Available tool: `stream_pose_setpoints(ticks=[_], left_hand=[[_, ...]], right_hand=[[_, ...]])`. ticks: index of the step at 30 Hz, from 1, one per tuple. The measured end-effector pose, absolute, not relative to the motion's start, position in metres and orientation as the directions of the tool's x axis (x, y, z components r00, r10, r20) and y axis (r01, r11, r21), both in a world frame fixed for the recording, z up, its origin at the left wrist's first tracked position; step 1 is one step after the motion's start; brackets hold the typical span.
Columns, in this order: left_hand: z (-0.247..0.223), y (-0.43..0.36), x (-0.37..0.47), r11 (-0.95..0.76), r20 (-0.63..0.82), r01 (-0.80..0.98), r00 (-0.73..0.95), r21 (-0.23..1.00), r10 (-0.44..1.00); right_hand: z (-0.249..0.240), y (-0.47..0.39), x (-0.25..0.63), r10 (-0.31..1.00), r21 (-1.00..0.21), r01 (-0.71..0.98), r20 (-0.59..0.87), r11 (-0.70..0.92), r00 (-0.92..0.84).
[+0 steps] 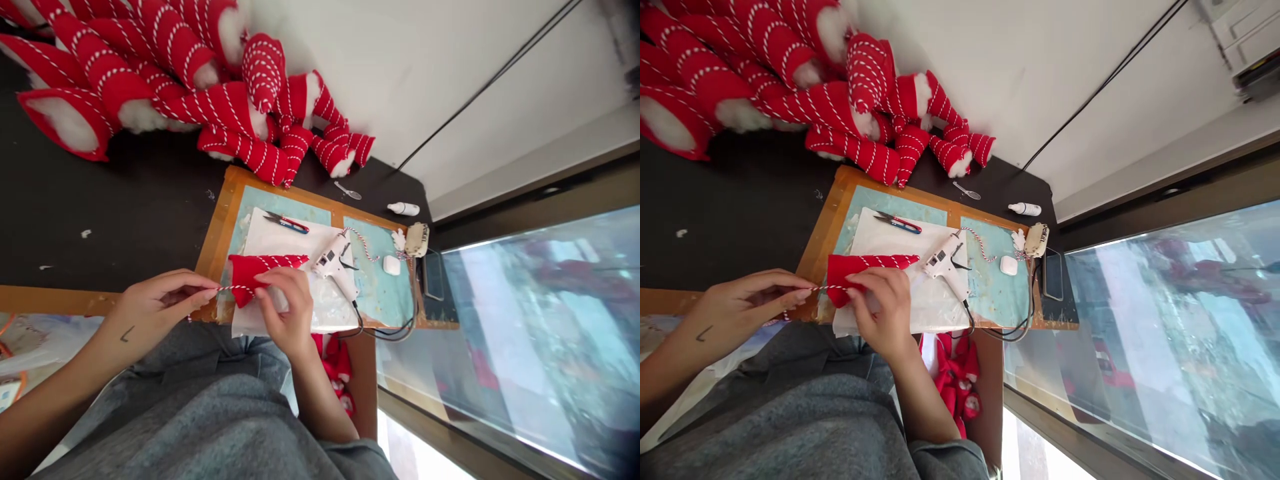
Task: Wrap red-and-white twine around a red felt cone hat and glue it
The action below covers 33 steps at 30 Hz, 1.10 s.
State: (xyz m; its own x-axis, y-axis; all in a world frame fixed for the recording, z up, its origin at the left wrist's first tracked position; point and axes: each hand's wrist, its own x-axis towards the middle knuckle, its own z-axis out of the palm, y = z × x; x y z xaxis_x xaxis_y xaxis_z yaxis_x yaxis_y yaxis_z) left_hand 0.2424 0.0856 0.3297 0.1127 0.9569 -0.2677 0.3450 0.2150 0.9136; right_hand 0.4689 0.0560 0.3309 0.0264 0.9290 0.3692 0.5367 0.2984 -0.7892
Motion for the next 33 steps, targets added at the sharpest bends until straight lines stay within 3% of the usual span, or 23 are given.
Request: stream_pose_setpoints(ticks=[2,4,7,9,13,18,22,25,28,33], left_hand=[[0.329,0.086,0.242,0.166,-0.219,0.346,0.119,0.923,0.968],[0.329,0.086,0.242,0.133,-0.187,0.349,0.124,0.928,0.975],[0.330,0.088,0.242,0.038,-0.097,0.380,0.136,0.924,0.986],[0.330,0.089,0.241,-0.016,-0.041,0.406,0.132,0.914,0.990],[0.327,0.089,0.238,0.043,-0.086,0.454,0.075,0.890,0.993],[0.327,0.090,0.235,-0.064,0.007,0.466,0.122,0.883,0.992],[0.325,0.089,0.234,-0.108,0.045,0.454,0.148,0.884,0.988],[0.317,0.090,0.232,-0.114,0.044,0.454,0.162,0.884,0.986],[0.311,0.094,0.232,-0.109,0.035,0.460,0.168,0.881,0.985],[0.312,0.098,0.236,-0.169,0.094,0.466,0.180,0.868,0.979]], right_hand=[[0.330,0.052,0.486,0.879,-0.714,0.645,0.457,0.272,0.135],[0.322,0.050,0.512,0.838,-0.566,0.816,0.497,0.117,0.225],[0.299,0.048,0.552,0.861,-0.316,0.939,0.430,-0.136,0.270],[0.286,0.049,0.571,0.897,-0.236,0.959,0.373,-0.155,0.237],[0.279,0.059,0.584,0.912,-0.212,0.967,0.353,-0.139,0.209],[0.288,0.066,0.592,0.932,-0.239,0.960,0.295,-0.143,0.212],[0.311,0.072,0.606,0.950,-0.240,0.970,0.292,-0.043,0.114],[0.341,0.099,0.601,0.957,-0.170,0.985,0.288,0.037,0.014],[0.360,0.144,0.575,0.983,-0.059,0.992,0.156,0.108,-0.098],[0.343,0.199,0.527,0.980,-0.035,0.980,0.017,0.197,-0.196]])
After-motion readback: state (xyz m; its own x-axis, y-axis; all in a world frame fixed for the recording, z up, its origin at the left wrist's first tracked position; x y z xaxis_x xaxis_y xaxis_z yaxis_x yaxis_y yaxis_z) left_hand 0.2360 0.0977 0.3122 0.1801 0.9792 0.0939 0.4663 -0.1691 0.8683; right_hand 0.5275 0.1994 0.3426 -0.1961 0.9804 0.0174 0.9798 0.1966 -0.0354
